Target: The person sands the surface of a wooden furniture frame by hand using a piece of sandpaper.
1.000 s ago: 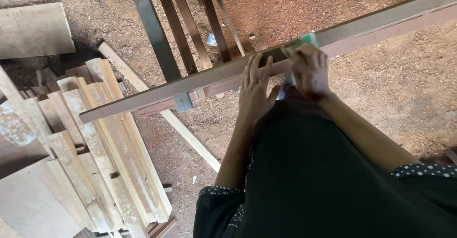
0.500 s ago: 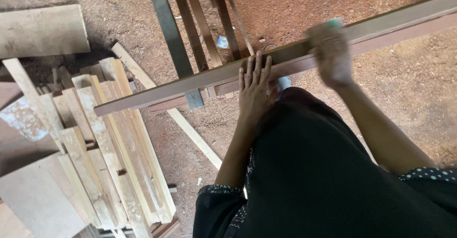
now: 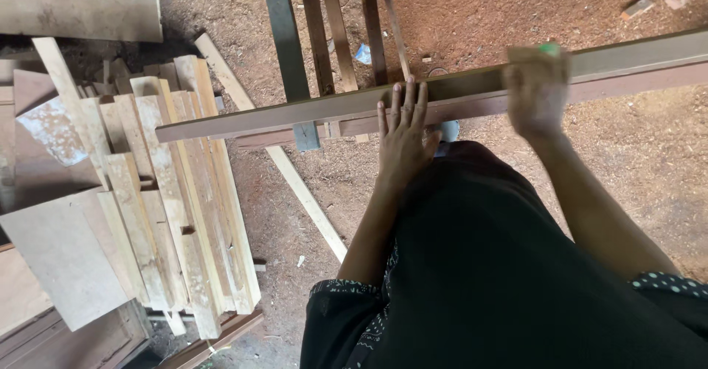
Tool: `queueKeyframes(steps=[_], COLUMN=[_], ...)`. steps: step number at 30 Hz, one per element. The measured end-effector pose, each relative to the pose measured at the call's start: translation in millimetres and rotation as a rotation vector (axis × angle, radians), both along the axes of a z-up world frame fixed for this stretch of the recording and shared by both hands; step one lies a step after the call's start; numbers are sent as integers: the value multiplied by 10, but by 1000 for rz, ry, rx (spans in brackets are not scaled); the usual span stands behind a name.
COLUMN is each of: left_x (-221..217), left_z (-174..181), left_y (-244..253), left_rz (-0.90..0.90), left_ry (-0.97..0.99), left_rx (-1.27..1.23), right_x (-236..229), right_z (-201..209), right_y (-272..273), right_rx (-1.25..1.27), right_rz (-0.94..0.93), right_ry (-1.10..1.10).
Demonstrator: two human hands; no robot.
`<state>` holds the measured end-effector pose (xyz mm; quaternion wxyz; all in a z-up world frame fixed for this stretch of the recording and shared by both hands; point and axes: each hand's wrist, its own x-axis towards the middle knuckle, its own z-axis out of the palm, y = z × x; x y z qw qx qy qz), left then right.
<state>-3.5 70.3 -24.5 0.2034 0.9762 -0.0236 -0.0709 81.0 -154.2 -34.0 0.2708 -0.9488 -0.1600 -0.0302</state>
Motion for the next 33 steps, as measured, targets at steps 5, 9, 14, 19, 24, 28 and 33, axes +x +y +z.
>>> queueKeyframes(steps=[5, 9, 14, 19, 24, 28, 33], left_x=[41, 12, -62, -104, -156, -255, -254], left_z=[-119, -114, 40, 161, 14, 69, 187], left_y=[-59, -37, -39, -40, -17, 52, 382], left_rz=[45, 83, 137, 233, 283, 257, 233], left_ry=[-48, -84, -44, 141, -178, -35, 41], left_rx=[27, -70, -24, 161, 87, 85, 18], right_x=[-131, 4, 79, 130, 293, 183, -51], right_z=[23, 65, -45, -126, 175, 42, 19], right_y=[646, 68, -117, 436, -200, 340, 1019], right_rx=[-41, -4, -190, -113, -217, -138, -61], right_rz=[293, 210, 145, 342, 198, 288, 305], right_ry=[-145, -9, -184, -309, -25, -231, -308])
